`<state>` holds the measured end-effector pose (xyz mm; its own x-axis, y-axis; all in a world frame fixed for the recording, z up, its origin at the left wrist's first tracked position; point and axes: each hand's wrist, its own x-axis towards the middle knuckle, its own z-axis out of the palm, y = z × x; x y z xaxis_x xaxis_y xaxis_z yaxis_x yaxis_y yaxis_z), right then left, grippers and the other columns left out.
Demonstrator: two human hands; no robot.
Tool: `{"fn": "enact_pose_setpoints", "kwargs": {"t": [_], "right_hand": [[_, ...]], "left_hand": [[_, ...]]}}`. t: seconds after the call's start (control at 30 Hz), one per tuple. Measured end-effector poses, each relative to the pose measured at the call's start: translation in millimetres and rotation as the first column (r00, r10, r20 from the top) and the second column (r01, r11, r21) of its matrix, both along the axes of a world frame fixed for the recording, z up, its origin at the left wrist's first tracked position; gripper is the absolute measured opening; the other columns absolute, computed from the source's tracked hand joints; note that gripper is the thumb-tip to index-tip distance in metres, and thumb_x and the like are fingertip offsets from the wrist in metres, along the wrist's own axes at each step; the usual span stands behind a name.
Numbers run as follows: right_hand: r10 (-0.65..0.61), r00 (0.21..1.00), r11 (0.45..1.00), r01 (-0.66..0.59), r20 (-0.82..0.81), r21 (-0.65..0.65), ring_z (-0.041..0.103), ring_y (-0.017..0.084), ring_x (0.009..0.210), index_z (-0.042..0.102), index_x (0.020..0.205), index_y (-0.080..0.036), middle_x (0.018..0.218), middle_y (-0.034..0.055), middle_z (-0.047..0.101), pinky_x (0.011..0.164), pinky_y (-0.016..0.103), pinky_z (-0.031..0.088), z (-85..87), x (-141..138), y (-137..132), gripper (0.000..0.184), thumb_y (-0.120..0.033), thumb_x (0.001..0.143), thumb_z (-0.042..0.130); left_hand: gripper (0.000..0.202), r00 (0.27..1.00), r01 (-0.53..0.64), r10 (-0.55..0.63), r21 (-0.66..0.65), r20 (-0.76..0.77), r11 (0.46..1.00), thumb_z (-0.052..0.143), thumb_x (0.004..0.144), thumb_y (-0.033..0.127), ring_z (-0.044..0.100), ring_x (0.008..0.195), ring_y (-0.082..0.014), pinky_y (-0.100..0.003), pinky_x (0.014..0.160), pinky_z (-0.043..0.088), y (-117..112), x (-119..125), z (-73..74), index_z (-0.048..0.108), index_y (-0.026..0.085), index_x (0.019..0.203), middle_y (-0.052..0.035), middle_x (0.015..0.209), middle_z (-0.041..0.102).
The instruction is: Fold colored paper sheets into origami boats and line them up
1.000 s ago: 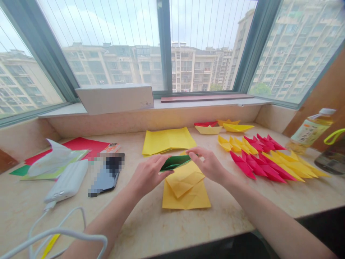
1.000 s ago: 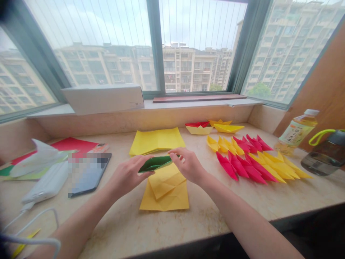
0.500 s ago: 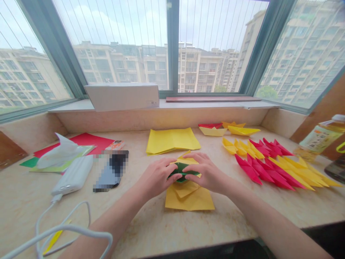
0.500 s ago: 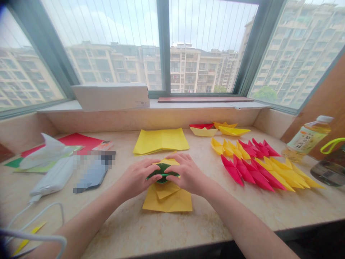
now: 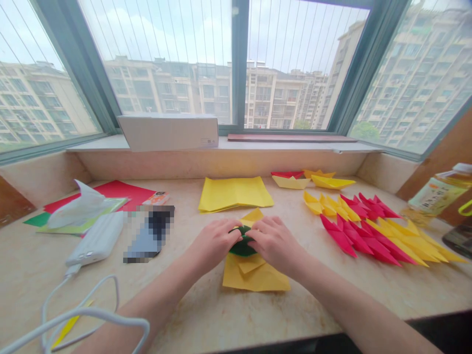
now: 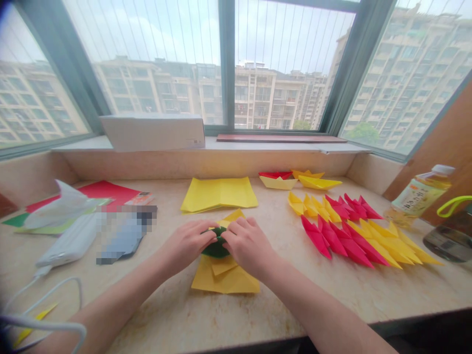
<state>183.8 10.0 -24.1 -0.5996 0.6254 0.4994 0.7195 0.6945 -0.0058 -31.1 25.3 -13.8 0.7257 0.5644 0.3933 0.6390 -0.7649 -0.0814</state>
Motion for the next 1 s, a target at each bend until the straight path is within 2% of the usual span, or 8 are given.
{"fn": "enact_pose_setpoints", "kwargs": {"t": [0.1, 0.2, 0.4, 0.57, 0.67, 0.83, 1.0], "right_hand": [[-0.011, 0.999, 0.997, 0.008, 0.032, 0.072, 0.056, 0.021, 0.084, 0.066, 0.084, -0.020, 0.080, 0.0036, 0.070, 0.079, 0.038, 0.032, 0.1, -1.9, -0.4, 0.015, -0.022, 0.097, 0.058], [0.002, 0.999, 0.993, -0.007, 0.043, 0.114, 0.054, 0.020, 0.082, 0.062, 0.079, -0.019, 0.074, 0.0028, 0.068, 0.079, 0.039, 0.029, 2.2, -1.8, -1.8, 0.023, -0.015, 0.099, 0.051], [0.010, 0.997, 0.990, -0.020, 0.072, 0.139, 0.054, 0.020, 0.085, 0.060, 0.081, -0.018, 0.079, 0.0029, 0.069, 0.080, 0.039, 0.028, 6.4, -1.8, -1.8, 0.023, -0.015, 0.100, 0.049], [0.011, 0.996, 0.989, -0.025, 0.092, 0.144, 0.053, 0.021, 0.085, 0.061, 0.085, -0.020, 0.083, 0.0034, 0.070, 0.080, 0.039, 0.028, 3.8, -4.4, 1.1, 0.022, -0.030, 0.102, 0.050], [-0.007, 0.994, 0.986, -0.012, 0.108, 0.168, 0.054, 0.022, 0.086, 0.061, 0.084, -0.020, 0.083, 0.0031, 0.070, 0.080, 0.039, 0.030, 0.3, -5.4, 4.5, 0.023, -0.024, 0.102, 0.048], [-0.065, 0.986, 0.986, 0.040, 0.156, 0.160, 0.057, 0.022, 0.086, 0.064, 0.084, -0.018, 0.083, 0.0045, 0.071, 0.082, 0.038, 0.032, 1.4, -3.1, 12.2, 0.018, -0.019, 0.098, 0.053], [-0.151, 0.972, 0.987, 0.139, 0.180, 0.077, 0.060, 0.020, 0.084, 0.068, 0.084, -0.018, 0.083, 0.0044, 0.072, 0.082, 0.036, 0.033, 25.1, 5.5, 11.4, 0.019, -0.022, 0.098, 0.055]], "left_hand": [[0.028, 0.999, 0.033, -0.033, 0.057, 0.000, 0.998, 0.045, 0.100, 0.026, 0.066, 0.090, -0.0205, -0.034, 0.081, 0.053, -1.3, 2.1, 1.1, 0.067, 0.017, 0.085, -0.0059, 0.109, 0.071], [0.028, 0.998, 0.054, -0.058, 0.093, 0.031, 0.994, 0.046, 0.099, 0.025, 0.067, 0.091, -0.0217, -0.036, 0.081, 0.054, -2.7, 3.3, 2.7, 0.067, 0.017, 0.083, -0.0070, 0.110, 0.071], [0.020, 0.997, 0.021, -0.029, 0.112, 0.077, 0.993, 0.051, 0.094, 0.017, 0.068, 0.098, -0.0244, -0.038, 0.084, 0.055, -1.1, 1.3, 1.6, 0.070, 0.019, 0.091, -0.0090, 0.118, 0.070], [0.020, 0.997, 0.074, -0.077, 0.130, 0.017, 0.989, 0.051, 0.094, 0.018, 0.069, 0.100, -0.0260, -0.041, 0.086, 0.056, 3.5, -1.2, 0.1, 0.070, 0.020, 0.097, -0.0085, 0.120, 0.069], [0.020, 0.997, 0.081, -0.083, 0.162, 0.005, 0.983, 0.050, 0.096, 0.019, 0.068, 0.101, -0.0260, -0.042, 0.087, 0.056, 4.8, -1.5, 1.5, 0.070, 0.019, 0.099, -0.0098, 0.122, 0.069], [0.024, 0.987, 0.066, -0.095, 0.217, 0.127, 0.974, 0.053, 0.095, 0.025, 0.064, 0.112, -0.0258, -0.042, 0.095, 0.054, 6.1, -6.4, 7.1, 0.066, 0.021, 0.116, -0.0113, 0.129, 0.065], [0.023, 0.939, -0.028, -0.052, 0.228, 0.340, 0.973, 0.049, 0.097, 0.023, 0.064, 0.112, -0.0241, -0.042, 0.098, 0.052, 15.0, -22.3, 11.9, 0.066, 0.021, 0.112, -0.0117, 0.124, 0.066]]}}
